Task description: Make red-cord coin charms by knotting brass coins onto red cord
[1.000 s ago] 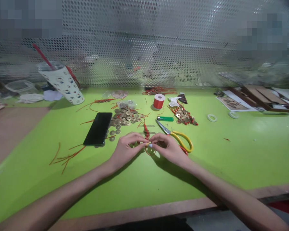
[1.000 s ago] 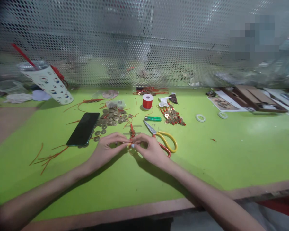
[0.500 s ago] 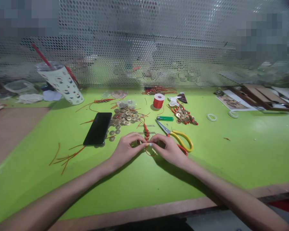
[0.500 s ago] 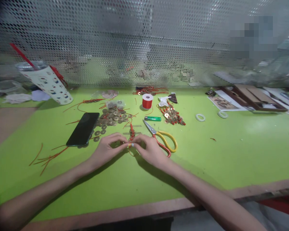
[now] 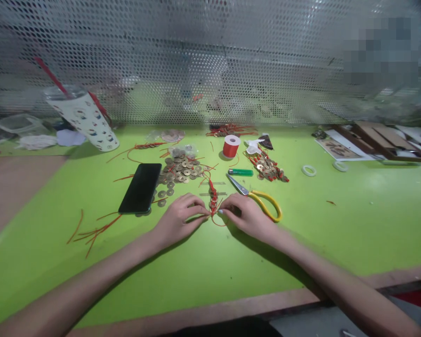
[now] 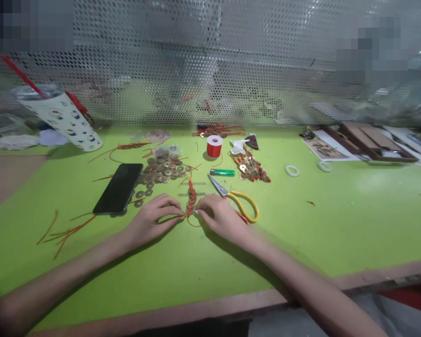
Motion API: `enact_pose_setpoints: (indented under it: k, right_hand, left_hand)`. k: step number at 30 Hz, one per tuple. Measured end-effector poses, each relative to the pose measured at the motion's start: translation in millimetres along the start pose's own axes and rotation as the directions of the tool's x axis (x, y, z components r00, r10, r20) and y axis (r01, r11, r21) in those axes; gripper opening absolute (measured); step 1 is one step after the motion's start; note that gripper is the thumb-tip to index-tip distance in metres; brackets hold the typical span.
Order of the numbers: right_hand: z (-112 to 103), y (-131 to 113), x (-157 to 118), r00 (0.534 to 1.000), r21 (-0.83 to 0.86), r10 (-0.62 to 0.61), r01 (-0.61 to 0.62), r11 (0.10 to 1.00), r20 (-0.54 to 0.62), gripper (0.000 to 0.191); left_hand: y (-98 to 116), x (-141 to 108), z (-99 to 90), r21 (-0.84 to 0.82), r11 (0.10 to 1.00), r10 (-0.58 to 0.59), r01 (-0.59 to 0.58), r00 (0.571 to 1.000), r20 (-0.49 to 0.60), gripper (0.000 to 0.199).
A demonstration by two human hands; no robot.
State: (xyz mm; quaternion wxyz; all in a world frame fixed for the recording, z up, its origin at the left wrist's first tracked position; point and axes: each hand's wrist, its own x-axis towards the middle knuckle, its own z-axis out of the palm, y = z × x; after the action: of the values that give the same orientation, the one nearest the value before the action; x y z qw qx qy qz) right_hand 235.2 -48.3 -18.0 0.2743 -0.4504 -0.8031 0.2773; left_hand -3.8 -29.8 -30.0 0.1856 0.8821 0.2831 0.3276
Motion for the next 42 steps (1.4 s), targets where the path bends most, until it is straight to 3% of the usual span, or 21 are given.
enact_pose_setpoints:
  k: [25,42]
  right_hand:
    - [11.6,-0.1,-2.8,0.999,-0.021,-0.004,0.003,1.000,-0.034,0.009]
    - [17.5,-6.7,-3.9,0.998,-0.009,0.044,-0.044,0.999,-0.052,0.009]
  left_hand:
    - [2.9,3.1,1.9,0.019,1.000,-0.009,0.009,1.000,0.007,0.010]
    - [5.7,5.2,7.1,-0.106,0.969,-0.216,0.221,0.975,0.052,0.009]
